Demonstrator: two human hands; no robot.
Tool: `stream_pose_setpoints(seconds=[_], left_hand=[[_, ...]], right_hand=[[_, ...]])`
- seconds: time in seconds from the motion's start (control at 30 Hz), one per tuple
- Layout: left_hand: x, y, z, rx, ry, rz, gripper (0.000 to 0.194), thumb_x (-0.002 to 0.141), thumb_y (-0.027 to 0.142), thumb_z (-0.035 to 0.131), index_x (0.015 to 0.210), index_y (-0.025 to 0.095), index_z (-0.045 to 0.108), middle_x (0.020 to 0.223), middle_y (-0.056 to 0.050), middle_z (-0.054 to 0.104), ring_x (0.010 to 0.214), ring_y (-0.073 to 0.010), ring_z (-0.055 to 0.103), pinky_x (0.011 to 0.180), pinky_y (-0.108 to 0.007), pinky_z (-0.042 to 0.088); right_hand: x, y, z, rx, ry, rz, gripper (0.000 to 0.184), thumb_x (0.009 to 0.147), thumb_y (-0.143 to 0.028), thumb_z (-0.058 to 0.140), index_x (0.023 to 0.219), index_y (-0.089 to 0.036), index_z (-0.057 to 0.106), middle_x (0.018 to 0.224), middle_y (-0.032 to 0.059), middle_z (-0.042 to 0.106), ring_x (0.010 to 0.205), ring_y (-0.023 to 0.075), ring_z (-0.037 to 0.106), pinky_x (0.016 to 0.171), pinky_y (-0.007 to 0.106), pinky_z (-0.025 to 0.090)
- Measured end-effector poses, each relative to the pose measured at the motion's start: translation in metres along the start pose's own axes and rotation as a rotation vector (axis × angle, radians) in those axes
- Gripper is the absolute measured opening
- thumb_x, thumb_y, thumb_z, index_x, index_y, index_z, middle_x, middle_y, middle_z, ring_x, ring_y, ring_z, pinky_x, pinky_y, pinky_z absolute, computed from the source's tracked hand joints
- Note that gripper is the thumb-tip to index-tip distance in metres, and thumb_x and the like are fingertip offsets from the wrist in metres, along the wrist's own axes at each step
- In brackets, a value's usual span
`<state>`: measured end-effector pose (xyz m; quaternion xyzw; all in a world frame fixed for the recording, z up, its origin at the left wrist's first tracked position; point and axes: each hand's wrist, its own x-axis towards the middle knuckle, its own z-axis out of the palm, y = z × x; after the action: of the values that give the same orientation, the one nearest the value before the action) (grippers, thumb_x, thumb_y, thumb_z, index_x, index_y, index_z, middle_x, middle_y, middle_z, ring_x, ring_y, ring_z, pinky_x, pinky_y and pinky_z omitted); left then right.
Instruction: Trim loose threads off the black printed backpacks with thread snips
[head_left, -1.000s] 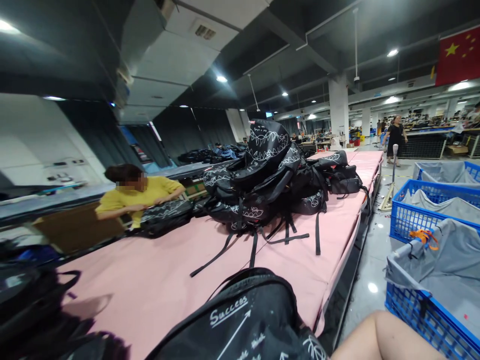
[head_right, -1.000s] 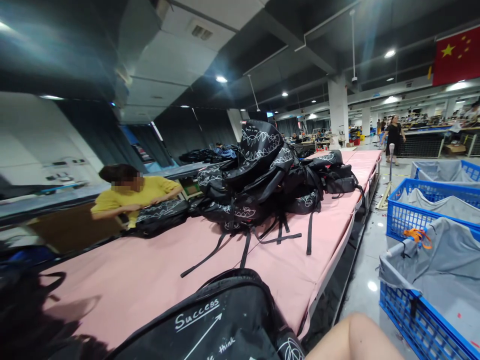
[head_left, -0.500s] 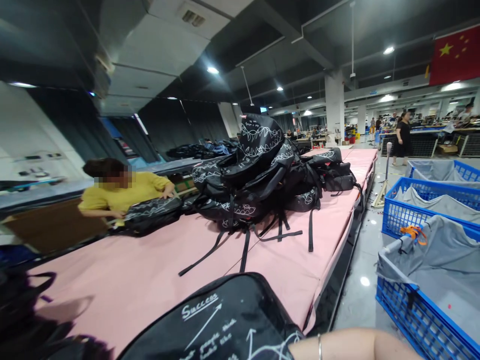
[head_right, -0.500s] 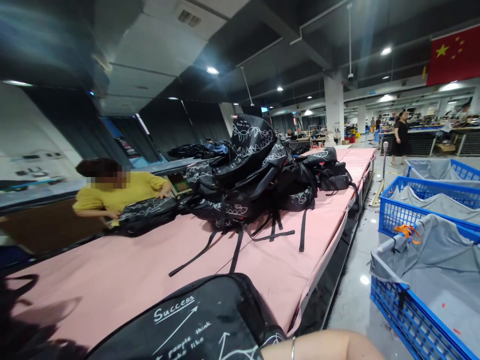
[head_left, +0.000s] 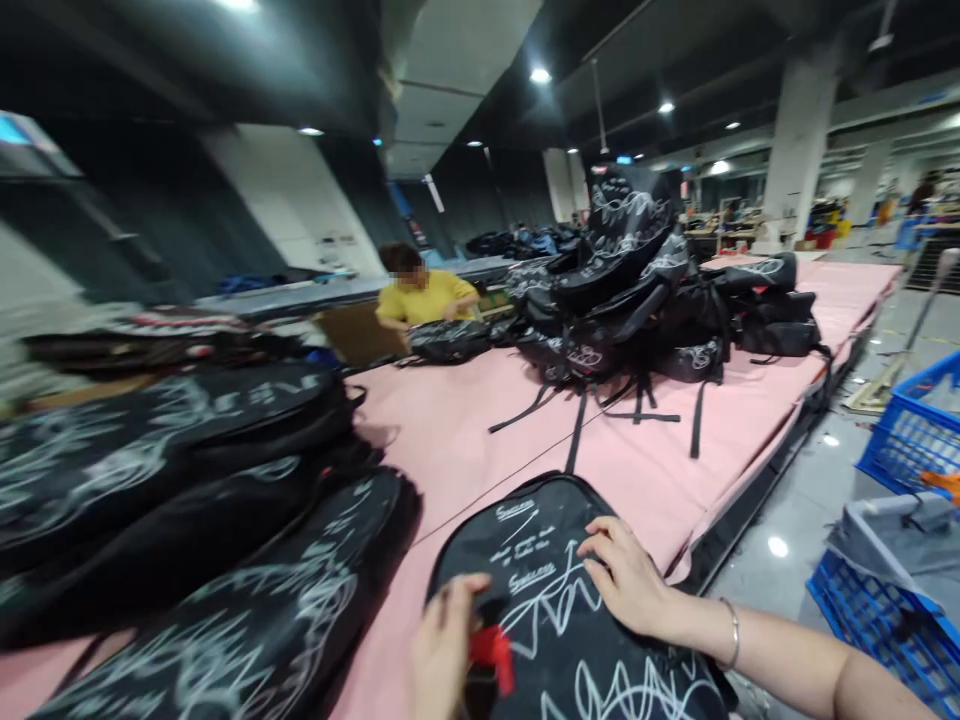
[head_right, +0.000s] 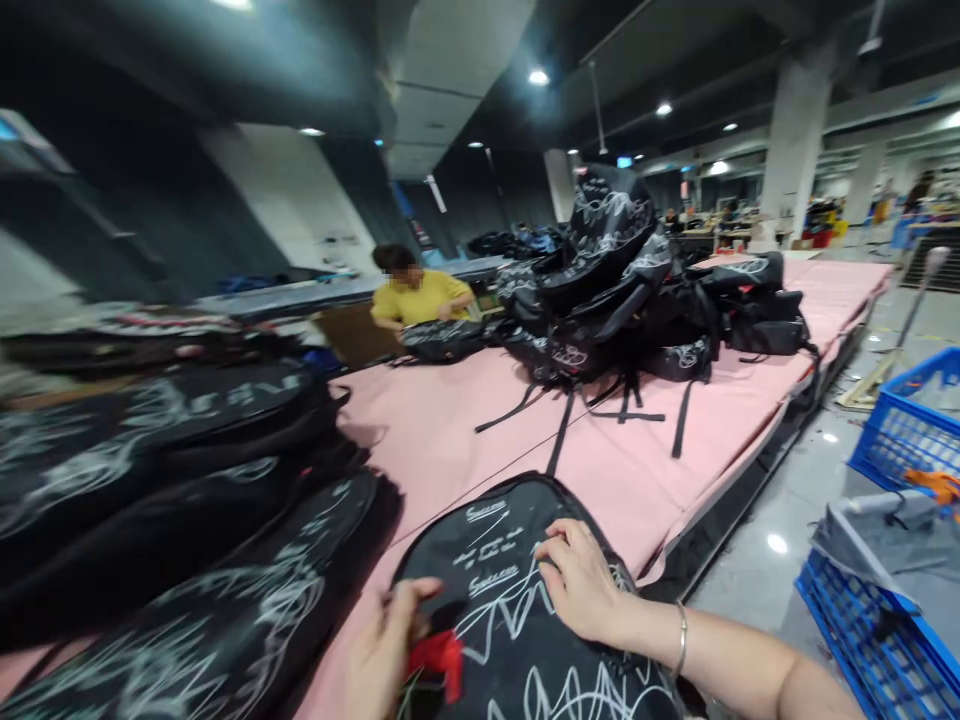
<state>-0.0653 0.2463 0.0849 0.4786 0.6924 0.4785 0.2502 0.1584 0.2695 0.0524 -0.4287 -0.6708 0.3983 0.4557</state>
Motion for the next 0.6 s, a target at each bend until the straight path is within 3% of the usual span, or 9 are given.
stream_pose_setpoints(seconds=[0.07, 0.17, 0.27, 0.33, 0.37, 0.43, 0.53, 0.6], left_hand=[[-0.025, 0.017, 0.022, -0.131, -0.248, 0.052, 0.049, 0.076, 0.059, 0.039, 0.088, 0.02, 0.068, 0.107, -0.007, 0.065, 0.104, -0.026, 0.056, 0.09, -0.036, 0.044], [-0.047, 0.029, 0.044, -0.207, -0.447, 0.093, 0.045, 0.08, 0.054, 0.041, 0.099, 0.022, 0.066, 0.122, -0.006, 0.056, 0.116, -0.0251, 0.047, 0.102, -0.038, 0.032], [-0.038, 0.017, 0.039, -0.235, -0.528, 0.052, 0.046, 0.08, 0.05, 0.044, 0.109, 0.02, 0.061, 0.118, -0.008, 0.059, 0.114, -0.0251, 0.049, 0.1, -0.039, 0.035], [-0.015, 0.0, 0.024, -0.17, -0.386, 0.034, 0.044, 0.076, 0.047, 0.05, 0.107, 0.019, 0.061, 0.116, -0.007, 0.06, 0.112, -0.0249, 0.05, 0.099, -0.037, 0.035], [-0.001, -0.008, 0.015, -0.115, -0.256, 0.019, 0.041, 0.073, 0.045, 0.054, 0.103, 0.018, 0.063, 0.115, -0.007, 0.061, 0.112, -0.0248, 0.05, 0.1, -0.036, 0.034], [0.027, -0.024, -0.003, -0.074, -0.108, -0.042, 0.04, 0.071, 0.042, 0.057, 0.099, 0.015, 0.063, 0.115, -0.011, 0.06, 0.114, -0.027, 0.048, 0.1, -0.039, 0.032], [0.059, -0.045, -0.019, -0.071, -0.044, -0.16, 0.032, 0.066, 0.037, 0.062, 0.084, 0.01, 0.065, 0.095, -0.016, 0.067, 0.102, -0.0311, 0.056, 0.089, -0.042, 0.042], [0.072, -0.057, -0.02, -0.088, -0.045, -0.231, 0.025, 0.065, 0.034, 0.064, 0.074, 0.01, 0.064, 0.078, -0.013, 0.068, 0.086, -0.0282, 0.062, 0.079, -0.042, 0.046]], right_hand=[[-0.007, -0.013, 0.011, 0.035, -0.164, -0.121, 0.024, 0.072, -0.018, 0.06, 0.096, -0.02, 0.057, 0.109, 0.0065, 0.052, 0.104, 0.021, 0.046, 0.093, 0.037, 0.035], [-0.011, -0.019, 0.028, 0.311, -0.504, 0.055, 0.022, 0.07, -0.026, 0.063, 0.089, -0.018, 0.054, 0.08, 0.0004, 0.056, 0.075, 0.0161, 0.055, 0.069, 0.029, 0.046], [-0.002, -0.012, 0.031, 0.446, -0.6, 0.18, 0.012, 0.073, -0.028, 0.056, 0.077, -0.018, 0.051, 0.069, -0.0024, 0.051, 0.06, 0.0117, 0.053, 0.056, 0.024, 0.043], [0.012, -0.004, 0.021, 0.412, -0.51, 0.237, 0.011, 0.073, -0.028, 0.055, 0.075, -0.018, 0.049, 0.072, -0.0017, 0.053, 0.058, 0.0111, 0.054, 0.055, 0.023, 0.043], [0.022, 0.001, 0.013, 0.37, -0.421, 0.277, 0.011, 0.073, -0.028, 0.054, 0.075, -0.019, 0.048, 0.073, -0.0009, 0.055, 0.058, 0.0113, 0.055, 0.054, 0.023, 0.043], [0.044, 0.012, -0.004, 0.255, -0.194, 0.365, 0.011, 0.072, -0.028, 0.054, 0.073, -0.019, 0.048, 0.072, 0.0001, 0.056, 0.058, 0.0119, 0.054, 0.051, 0.022, 0.041], [0.073, 0.027, -0.025, 0.169, -0.064, 0.431, 0.016, 0.069, -0.027, 0.059, 0.066, -0.019, 0.047, 0.06, -0.0008, 0.053, 0.056, 0.0127, 0.051, 0.049, 0.022, 0.036], [0.085, 0.034, -0.03, 0.126, -0.026, 0.469, 0.021, 0.063, -0.026, 0.065, 0.061, -0.018, 0.045, 0.052, -0.0024, 0.049, 0.052, 0.0123, 0.048, 0.046, 0.022, 0.033]])
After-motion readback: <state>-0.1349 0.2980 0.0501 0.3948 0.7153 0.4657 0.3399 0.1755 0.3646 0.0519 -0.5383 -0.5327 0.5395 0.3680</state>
